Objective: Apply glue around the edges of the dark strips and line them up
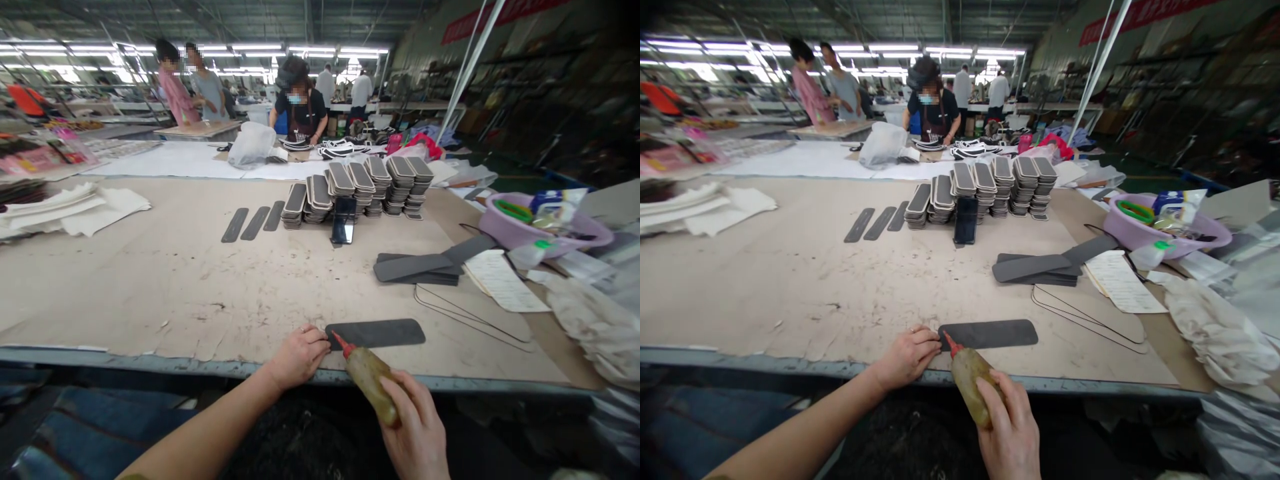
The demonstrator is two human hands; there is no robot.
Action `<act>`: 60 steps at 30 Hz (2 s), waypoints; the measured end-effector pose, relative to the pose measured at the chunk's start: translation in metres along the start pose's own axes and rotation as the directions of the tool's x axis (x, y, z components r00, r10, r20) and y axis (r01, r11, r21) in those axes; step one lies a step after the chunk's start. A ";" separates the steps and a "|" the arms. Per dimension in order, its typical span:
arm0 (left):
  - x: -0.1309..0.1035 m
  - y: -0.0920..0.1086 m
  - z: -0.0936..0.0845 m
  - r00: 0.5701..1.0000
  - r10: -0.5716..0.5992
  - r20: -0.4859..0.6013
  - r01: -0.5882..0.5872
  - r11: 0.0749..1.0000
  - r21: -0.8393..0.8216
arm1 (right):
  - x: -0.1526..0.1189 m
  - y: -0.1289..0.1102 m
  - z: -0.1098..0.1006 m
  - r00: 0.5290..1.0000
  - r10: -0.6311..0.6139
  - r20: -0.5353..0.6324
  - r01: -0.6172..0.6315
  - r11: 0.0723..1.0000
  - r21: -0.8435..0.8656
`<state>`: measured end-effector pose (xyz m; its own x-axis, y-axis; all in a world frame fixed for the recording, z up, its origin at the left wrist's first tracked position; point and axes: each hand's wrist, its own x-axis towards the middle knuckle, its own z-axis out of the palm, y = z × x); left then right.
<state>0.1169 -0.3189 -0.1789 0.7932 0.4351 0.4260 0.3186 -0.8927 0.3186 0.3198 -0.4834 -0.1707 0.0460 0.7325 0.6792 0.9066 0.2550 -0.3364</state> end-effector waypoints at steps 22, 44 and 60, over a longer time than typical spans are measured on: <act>0.000 0.001 0.000 0.999 -0.016 0.031 0.017 1.000 -0.006 | 0.004 -0.006 0.007 0.997 -0.040 0.063 0.033 0.994 0.104; 0.000 -0.003 0.004 0.997 0.042 -0.063 -0.041 0.999 0.017 | -0.008 0.017 -0.017 0.996 0.088 -0.026 -0.089 0.993 -0.074; -0.003 -0.007 0.009 0.996 0.047 -0.080 -0.044 0.998 0.042 | -0.013 0.056 -0.040 0.961 0.177 -0.213 -0.235 0.928 -0.290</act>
<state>0.1163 -0.3149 -0.1901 0.7633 0.4007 0.5068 0.3052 -0.9150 0.2637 0.3869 -0.5036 -0.1722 0.2938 0.6146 0.7321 0.9520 -0.1188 -0.2822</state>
